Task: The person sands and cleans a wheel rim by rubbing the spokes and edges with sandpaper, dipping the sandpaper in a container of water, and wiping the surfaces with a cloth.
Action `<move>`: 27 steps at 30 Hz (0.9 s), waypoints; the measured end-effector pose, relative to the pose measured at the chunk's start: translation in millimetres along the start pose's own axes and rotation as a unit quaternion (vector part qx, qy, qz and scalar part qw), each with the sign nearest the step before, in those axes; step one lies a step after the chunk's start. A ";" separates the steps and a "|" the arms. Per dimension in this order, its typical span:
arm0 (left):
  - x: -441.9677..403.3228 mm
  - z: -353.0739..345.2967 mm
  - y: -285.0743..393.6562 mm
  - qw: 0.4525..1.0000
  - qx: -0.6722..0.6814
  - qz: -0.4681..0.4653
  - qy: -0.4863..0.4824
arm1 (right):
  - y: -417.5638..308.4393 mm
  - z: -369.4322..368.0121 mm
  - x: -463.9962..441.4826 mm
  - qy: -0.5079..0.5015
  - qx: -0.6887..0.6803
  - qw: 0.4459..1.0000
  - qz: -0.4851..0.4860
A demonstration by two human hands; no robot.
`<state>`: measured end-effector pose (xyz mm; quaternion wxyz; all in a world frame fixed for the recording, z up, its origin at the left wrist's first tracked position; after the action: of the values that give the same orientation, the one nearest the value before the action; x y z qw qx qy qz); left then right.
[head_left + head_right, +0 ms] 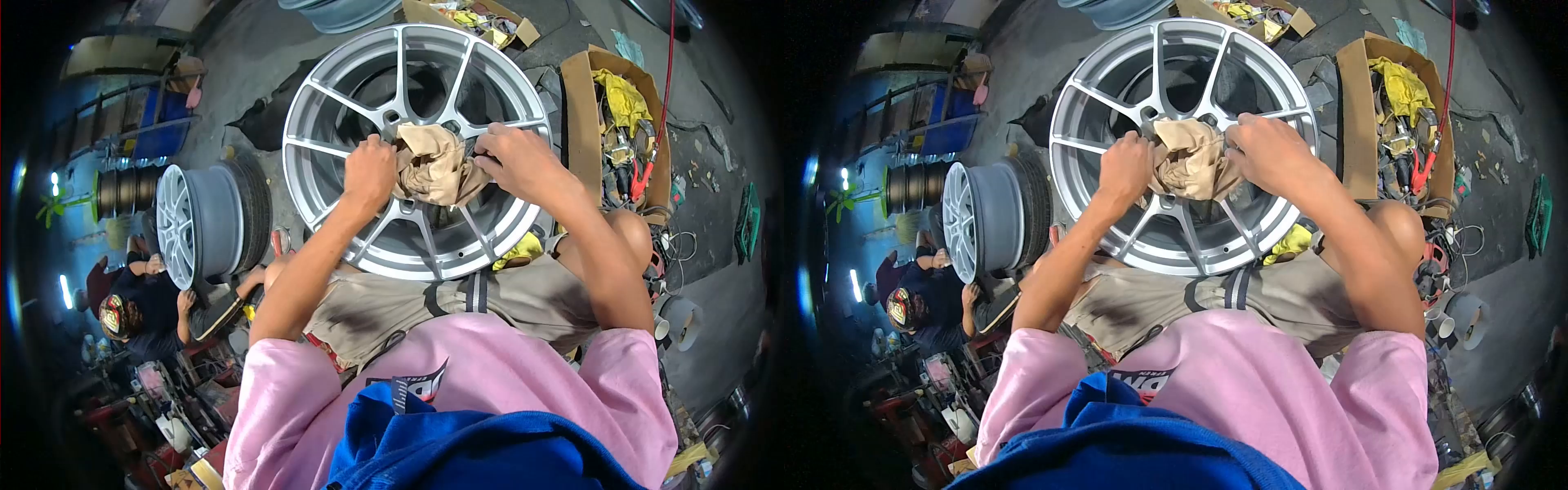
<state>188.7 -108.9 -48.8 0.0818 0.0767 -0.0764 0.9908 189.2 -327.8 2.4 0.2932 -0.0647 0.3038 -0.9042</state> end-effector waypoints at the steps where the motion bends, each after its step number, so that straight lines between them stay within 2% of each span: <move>1: 9.1 -2.3 -8.6 1.000 0.000 0.003 -0.001 | -0.3 -1.6 3.1 -0.009 -0.006 1.000 -0.005; 3: 33.8 24.9 -32.4 0.977 0.143 -0.122 0.106 | 2.6 -1.8 4.7 -0.012 -0.015 1.000 -0.009; 5: 48.5 46.4 -81.8 0.975 0.111 -0.158 0.111 | 12.1 -7.6 12.6 -0.035 -0.002 0.999 -0.022; 7: 45.4 69.2 -137.9 0.980 0.035 -0.131 0.145 | 21.3 -9.6 15.5 -0.037 0.008 0.999 -0.036; 8: 44.4 68.7 -139.2 0.980 0.035 -0.128 0.146 | 24.4 -10.8 14.0 -0.039 0.019 0.998 -0.045; 11: 43.2 61.4 -121.1 0.981 -0.007 -0.100 0.168 | 24.3 -12.9 9.3 -0.034 0.028 0.998 -0.042; 12: 40.9 51.6 -101.4 0.991 -0.006 -0.068 0.116 | 22.2 -11.7 8.2 -0.033 0.029 0.998 -0.042; 14: 38.1 20.2 -66.8 0.979 0.058 -0.123 0.153 | 13.8 -15.9 5.9 -0.056 0.043 0.997 -0.037; 15: 38.5 33.0 -30.4 0.977 0.086 -0.151 0.126 | 11.6 -17.9 5.0 -0.055 0.046 0.997 -0.035; 17: 22.0 40.3 -12.7 0.979 0.133 -0.154 0.023 | 11.1 -23.3 6.3 -0.056 0.035 0.997 -0.025; 19: 0.3 64.5 -39.0 0.968 0.213 -0.125 0.049 | 12.7 -18.8 10.1 -0.056 0.035 0.997 -0.031; 20: -7.8 83.3 -58.3 0.962 0.208 -0.120 0.131 | 11.4 -17.8 10.4 -0.057 0.034 0.997 -0.031; 21: -13.3 108.1 -71.4 0.965 0.200 -0.048 0.165 | 11.3 -16.7 10.1 -0.058 0.032 0.997 -0.030; 23: -15.2 142.3 -59.2 0.934 0.078 -0.156 0.312 | 18.2 -11.0 8.8 -0.052 0.031 0.997 -0.053; 26: -25.2 69.2 -27.7 0.944 0.013 -0.274 0.183 | 18.8 -7.3 5.5 -0.013 0.034 0.999 -0.030; 27: -28.1 62.5 -26.1 0.950 0.003 -0.260 0.175 | 21.8 -6.6 5.9 -0.011 0.035 0.999 -0.038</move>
<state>229.4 -97.8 11.2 0.3481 -0.0802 -0.0350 0.9333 193.1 -341.8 -16.0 0.2646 -0.0761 0.2660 -0.9238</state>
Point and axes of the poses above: each hand's wrist, its own x-axis away from the middle knuckle, its own z-axis out of the back of the hand, y = z × x, the point moved 10 cm from there along -x, towards the middle knuckle
